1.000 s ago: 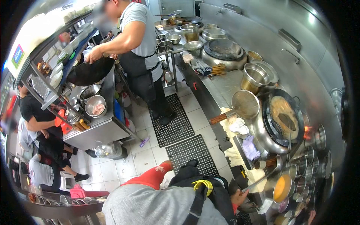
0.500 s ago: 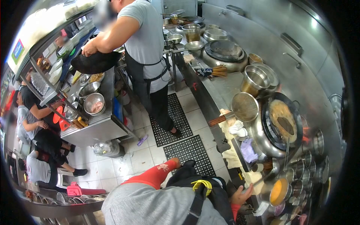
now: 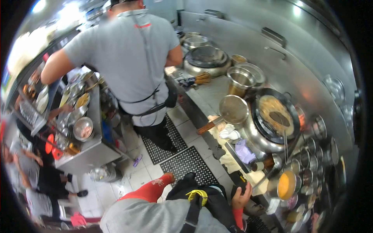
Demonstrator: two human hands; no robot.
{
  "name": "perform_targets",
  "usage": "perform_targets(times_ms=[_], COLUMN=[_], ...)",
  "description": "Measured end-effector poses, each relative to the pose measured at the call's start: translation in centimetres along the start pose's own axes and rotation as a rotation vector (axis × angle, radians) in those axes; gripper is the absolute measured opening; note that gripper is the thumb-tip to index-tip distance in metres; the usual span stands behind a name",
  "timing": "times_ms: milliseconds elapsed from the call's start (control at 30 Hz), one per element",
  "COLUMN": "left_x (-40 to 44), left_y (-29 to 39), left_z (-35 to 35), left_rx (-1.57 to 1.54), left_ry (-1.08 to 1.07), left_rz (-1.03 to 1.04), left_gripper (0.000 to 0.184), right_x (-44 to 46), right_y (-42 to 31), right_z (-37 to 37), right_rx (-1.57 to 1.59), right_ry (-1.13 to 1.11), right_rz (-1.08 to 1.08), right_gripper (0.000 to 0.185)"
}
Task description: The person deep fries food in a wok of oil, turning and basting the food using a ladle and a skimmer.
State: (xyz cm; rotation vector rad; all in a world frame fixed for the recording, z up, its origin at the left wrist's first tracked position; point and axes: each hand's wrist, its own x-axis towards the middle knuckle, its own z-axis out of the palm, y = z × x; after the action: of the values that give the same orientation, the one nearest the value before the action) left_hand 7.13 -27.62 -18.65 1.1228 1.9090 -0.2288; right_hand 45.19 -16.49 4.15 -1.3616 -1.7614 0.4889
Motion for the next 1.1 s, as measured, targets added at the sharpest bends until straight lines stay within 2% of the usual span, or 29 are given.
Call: perform_targets(times_ms=[67,100,133,200,300,400,433,533,600,667,767,867,933,967,1067,1100], left_x=[1.9,2.8,2.4,1.5,0.9,3.3,2.5,0.3,1.2,1.9,2.8,4.4,2.4,3.8,3.2,3.6], left_y=[-0.8,-1.6,-1.3,-0.4,-0.4,-2.1,-2.0,-0.1,-0.7,-0.4,-0.7,-1.7,-0.1,-1.2,-1.8,-2.1], left_z=[0.7,1.5,1.0,0.3,-0.3,0.7,0.3,-1.4,-1.3,-1.6,-1.3,-0.8,-2.3,-1.6,-1.5,-1.6], left_rx=[0.144,0.106,0.035,-0.072,0.002,-0.054,0.148,-0.038,0.375,0.486,0.376,0.509,0.597,0.729,0.285,0.303], left_ry=[-0.038,0.034,-0.071,-0.093,-0.056,-0.123,-0.092,-0.112,-0.137,-0.217,-0.165,-0.165,-0.191,-0.154,-0.051,-0.056], left_rz=[0.078,0.129,0.019,-0.068,0.038,0.014,0.109,-0.062,0.183,0.166,0.136,0.255,0.267,0.377,0.215,0.227], left_gripper=[0.035,0.036,0.038,0.037,0.035,0.033,0.030,0.025,0.021,0.021,0.021,0.023,0.025,0.029,0.032,0.033], right_x=[-0.3,-0.2,-0.1,-0.2,-0.3,-0.8,-0.9,-1.1,-1.0,-0.9,-0.8,-0.4,-0.1,-0.2,-0.1,-0.1], right_y=[-0.3,-0.9,-1.5,-2.1,-1.6,-1.2,-1.1,-0.8,-0.9,-1.1,-1.6,-2.6,-3.7,-3.6,-3.0,-3.0], right_z=[0.1,0.0,-0.2,-0.2,0.0,0.4,0.4,0.5,0.7,0.8,1.1,1.0,0.8,1.0,1.6,1.7], right_rx=[0.020,0.030,0.041,0.049,0.039,0.029,0.026,-0.004,-0.047,-0.039,-0.030,-0.039,-0.027,0.019,0.112,0.114], right_ry=[0.024,0.019,0.009,0.038,0.083,0.108,0.111,0.117,0.127,0.127,0.122,0.107,0.074,0.081,0.097,0.092], right_rz=[0.014,0.024,0.033,0.042,0.028,0.066,0.069,0.065,0.030,0.079,0.143,0.146,0.195,0.178,0.126,0.115], right_gripper=[0.046,0.046,0.046,0.044,0.044,0.044,0.044,0.043,0.043,0.042,0.042,0.042,0.042,0.042,0.041,0.041])
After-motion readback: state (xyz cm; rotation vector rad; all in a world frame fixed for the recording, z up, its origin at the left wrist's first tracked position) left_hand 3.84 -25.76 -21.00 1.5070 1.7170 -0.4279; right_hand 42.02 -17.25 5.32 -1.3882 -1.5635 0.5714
